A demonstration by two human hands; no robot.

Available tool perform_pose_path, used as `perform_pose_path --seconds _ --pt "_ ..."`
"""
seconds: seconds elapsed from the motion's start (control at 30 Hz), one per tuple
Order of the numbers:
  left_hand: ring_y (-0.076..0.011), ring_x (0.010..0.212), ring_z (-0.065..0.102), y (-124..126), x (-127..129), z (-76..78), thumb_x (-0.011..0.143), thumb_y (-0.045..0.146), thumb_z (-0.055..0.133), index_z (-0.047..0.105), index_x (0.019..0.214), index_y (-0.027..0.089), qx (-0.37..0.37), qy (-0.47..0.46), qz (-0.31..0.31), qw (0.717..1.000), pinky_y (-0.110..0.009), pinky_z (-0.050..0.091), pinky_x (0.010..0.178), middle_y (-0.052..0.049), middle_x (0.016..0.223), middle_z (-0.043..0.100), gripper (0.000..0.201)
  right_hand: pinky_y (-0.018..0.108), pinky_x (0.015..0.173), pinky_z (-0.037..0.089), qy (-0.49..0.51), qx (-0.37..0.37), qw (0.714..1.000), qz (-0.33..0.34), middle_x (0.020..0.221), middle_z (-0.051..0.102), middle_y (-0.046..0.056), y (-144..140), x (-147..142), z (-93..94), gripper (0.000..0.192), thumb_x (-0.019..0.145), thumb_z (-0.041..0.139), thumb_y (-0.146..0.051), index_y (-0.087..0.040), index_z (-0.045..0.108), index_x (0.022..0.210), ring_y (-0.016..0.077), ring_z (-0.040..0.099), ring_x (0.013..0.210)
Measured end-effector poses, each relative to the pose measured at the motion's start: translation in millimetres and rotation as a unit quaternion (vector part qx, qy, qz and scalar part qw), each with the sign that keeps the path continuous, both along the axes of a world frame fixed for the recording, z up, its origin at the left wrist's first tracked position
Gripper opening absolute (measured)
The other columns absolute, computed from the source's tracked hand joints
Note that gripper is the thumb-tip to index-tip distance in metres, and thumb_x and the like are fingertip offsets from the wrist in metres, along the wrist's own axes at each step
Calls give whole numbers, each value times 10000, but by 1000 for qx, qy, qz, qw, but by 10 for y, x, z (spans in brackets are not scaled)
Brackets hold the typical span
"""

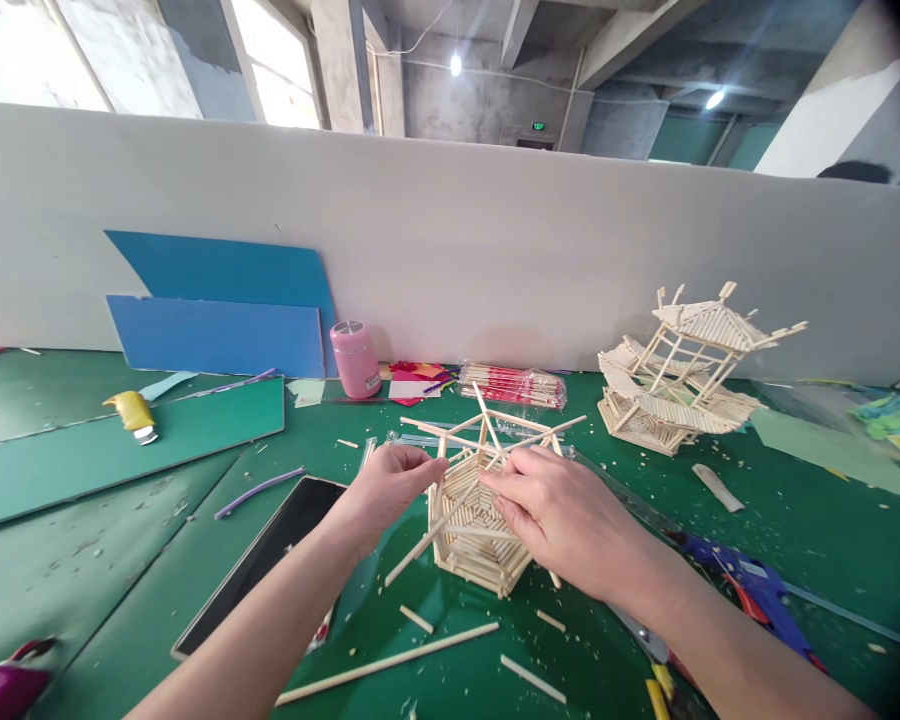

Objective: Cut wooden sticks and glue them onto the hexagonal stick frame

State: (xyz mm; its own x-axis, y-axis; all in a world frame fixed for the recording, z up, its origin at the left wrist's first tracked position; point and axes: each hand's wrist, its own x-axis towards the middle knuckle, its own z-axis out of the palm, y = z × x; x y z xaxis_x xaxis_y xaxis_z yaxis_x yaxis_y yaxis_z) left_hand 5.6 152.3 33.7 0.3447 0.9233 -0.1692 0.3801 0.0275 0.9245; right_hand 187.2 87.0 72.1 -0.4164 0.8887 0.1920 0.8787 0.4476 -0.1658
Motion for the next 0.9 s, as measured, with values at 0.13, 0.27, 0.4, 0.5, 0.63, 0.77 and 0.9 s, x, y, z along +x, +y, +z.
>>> perform_pose_path --seconds 0.13,0.27,0.4,0.5,0.63,0.77,0.9 --pt "-107 502 273 15 9 4 740 418 506 539 569 158 6 10 -3 1000 -252 216 496 56 510 352 312 284 572 326 -1 6 1000 1 729 548 29 -18 2 -7 206 839 422 -152 -199 621 808 153 473 694" --pt "-104 497 253 23 16 13 743 400 500 508 545 165 13 18 -7 1000 -253 205 489 59 507 336 307 283 569 326 2 10 1000 4 725 551 30 -13 -4 -12 215 844 413 -159 -199 623 823 153 474 689" --pt "-104 496 250 19 18 31 746 394 492 491 534 168 18 21 -12 1000 -248 207 484 62 503 325 310 279 571 330 -1 9 1000 2 719 552 30 -9 -10 -11 218 838 415 -145 -195 623 798 150 476 688" --pt "-101 490 258 17 10 20 753 403 485 495 541 166 22 22 -13 999 -245 214 480 60 506 334 318 281 579 336 -1 10 1000 3 731 555 31 -12 -12 -14 222 848 409 -157 -199 626 836 153 479 697" --pt "-96 476 262 6 -3 -10 757 431 491 510 555 164 39 23 -7 999 -244 211 466 64 501 319 335 281 563 331 6 13 1000 5 729 559 36 -12 -11 -15 227 845 412 -165 -201 636 852 155 478 687" --pt "-103 512 314 -85 -1 54 772 438 497 499 605 166 74 17 28 997 -244 255 481 48 549 369 318 280 563 328 16 6 1000 0 724 552 32 -17 1 -13 222 825 423 -140 -203 634 855 155 476 688" --pt "-120 554 375 -374 -81 194 829 378 459 479 646 184 185 18 88 979 -251 319 495 29 591 420 268 281 575 330 17 -4 1000 1 739 546 25 -27 4 -16 241 842 411 -148 -219 623 932 155 477 704"
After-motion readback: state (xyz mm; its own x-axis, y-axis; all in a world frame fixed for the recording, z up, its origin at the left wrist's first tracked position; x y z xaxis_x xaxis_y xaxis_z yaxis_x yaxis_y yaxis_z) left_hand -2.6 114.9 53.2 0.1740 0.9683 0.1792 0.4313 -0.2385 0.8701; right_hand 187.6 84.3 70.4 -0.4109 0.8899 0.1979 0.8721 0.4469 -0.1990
